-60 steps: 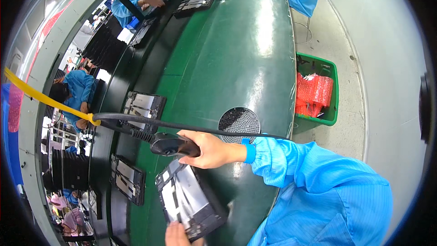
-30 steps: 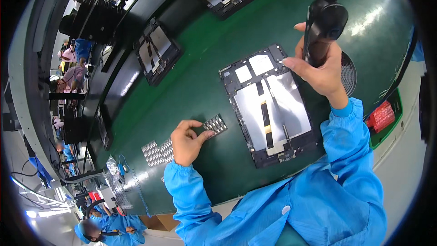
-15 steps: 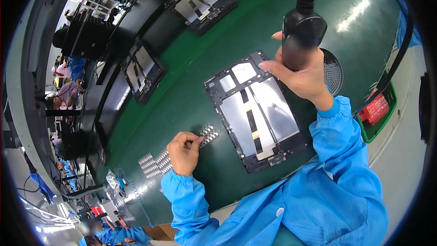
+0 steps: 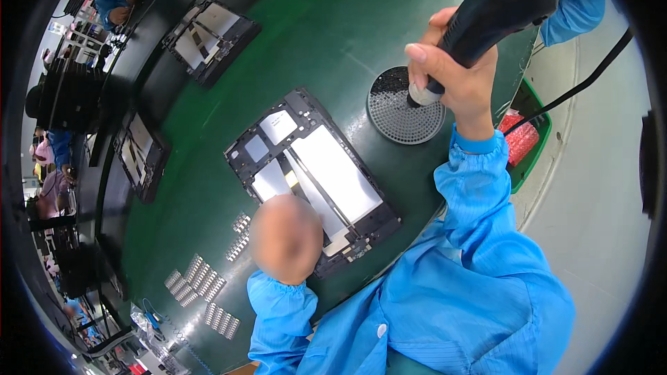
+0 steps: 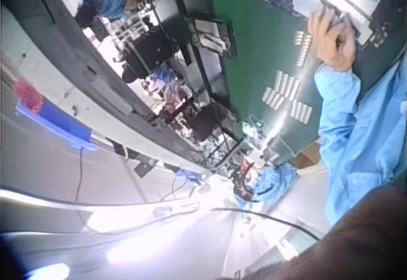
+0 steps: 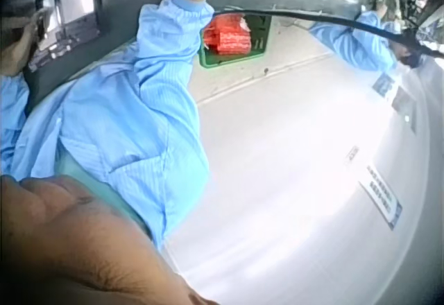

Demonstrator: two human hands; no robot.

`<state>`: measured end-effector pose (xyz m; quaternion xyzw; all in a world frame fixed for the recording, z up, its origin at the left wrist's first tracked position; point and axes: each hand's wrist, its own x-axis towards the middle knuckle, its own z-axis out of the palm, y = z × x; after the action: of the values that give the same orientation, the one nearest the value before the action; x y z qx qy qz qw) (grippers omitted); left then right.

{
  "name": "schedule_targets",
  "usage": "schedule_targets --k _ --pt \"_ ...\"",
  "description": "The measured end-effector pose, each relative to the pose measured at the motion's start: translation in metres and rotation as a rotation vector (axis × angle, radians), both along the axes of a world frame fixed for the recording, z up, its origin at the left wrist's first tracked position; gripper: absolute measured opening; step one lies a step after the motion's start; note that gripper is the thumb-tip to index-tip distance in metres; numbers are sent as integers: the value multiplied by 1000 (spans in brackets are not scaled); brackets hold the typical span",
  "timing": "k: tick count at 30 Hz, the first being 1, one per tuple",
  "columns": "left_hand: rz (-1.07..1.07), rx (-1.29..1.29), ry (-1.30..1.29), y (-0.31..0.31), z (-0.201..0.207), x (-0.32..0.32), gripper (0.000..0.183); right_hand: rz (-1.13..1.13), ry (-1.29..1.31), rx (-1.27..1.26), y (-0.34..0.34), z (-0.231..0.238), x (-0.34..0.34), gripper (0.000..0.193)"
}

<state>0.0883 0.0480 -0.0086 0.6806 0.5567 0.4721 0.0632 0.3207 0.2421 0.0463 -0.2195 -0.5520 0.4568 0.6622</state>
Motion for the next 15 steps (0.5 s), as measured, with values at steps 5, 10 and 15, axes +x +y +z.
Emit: schedule_targets --k 5,10,15 --pt "-68 1 -79 13 2 22 23 2 -79 -32 -8 -3 2 30" --pt "-81 -14 -84 23 2 28 21 -10 -76 7 -3 -6 11 29" --pt "-91 -24 -49 24 4 28 22 -6 -126 8 -1 -9 17 31"
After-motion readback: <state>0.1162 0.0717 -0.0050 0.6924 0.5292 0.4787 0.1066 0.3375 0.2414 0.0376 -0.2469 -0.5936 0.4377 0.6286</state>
